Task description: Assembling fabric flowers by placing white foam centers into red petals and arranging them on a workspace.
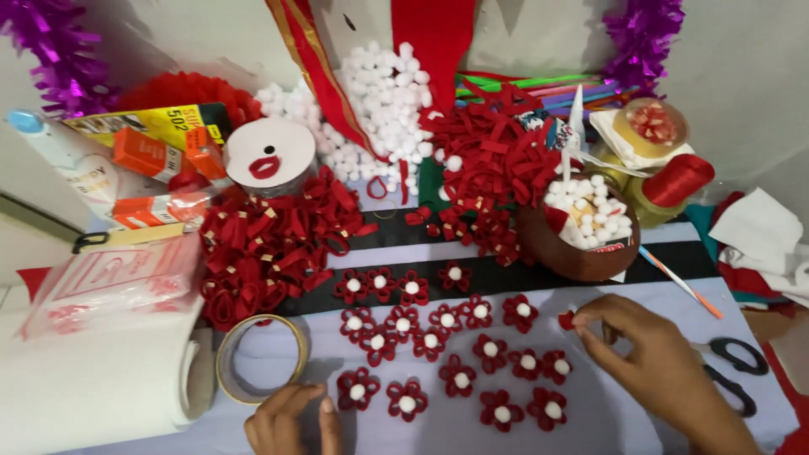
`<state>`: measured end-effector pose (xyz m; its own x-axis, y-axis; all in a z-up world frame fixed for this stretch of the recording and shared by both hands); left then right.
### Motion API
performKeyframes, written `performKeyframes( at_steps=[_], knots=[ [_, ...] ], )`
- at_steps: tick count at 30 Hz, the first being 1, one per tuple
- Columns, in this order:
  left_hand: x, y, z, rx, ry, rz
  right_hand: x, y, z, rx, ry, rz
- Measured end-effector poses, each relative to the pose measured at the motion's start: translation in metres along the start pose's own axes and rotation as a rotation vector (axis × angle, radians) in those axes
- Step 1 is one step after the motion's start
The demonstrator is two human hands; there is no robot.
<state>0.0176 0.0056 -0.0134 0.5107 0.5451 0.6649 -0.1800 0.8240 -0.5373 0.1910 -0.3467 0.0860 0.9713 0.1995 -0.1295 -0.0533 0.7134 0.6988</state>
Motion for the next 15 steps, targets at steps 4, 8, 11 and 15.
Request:
performKeyframes(
  at_steps=[4,8,11,15],
  knots=[
    [-0.001,0.002,0.000,0.027,0.046,-0.021,0.001,-0.031,-0.020,-0.240,-0.046,0.289],
    [-0.001,0.000,0.003,0.095,0.120,0.021,0.006,-0.035,-0.031,-0.246,-0.065,0.408],
    [-0.002,-0.008,0.004,0.113,0.120,0.079,0.004,-0.025,-0.029,-0.123,-0.020,0.325],
    [-0.001,-0.006,0.003,0.112,0.128,0.053,0.006,-0.030,-0.020,-0.100,0.029,0.308]
  ],
)
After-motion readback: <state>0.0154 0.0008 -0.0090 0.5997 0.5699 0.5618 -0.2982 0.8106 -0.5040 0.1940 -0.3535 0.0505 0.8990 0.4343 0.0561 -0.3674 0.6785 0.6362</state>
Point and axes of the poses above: each hand's wrist, its own x-axis towards the middle knuckle, its own z-axis out of the back of the hand, y = z × x, the point moved 1 cm from there along x, towards the middle knuckle, and after that the axes turned 5 degrees about x, right-handed, at the moved point
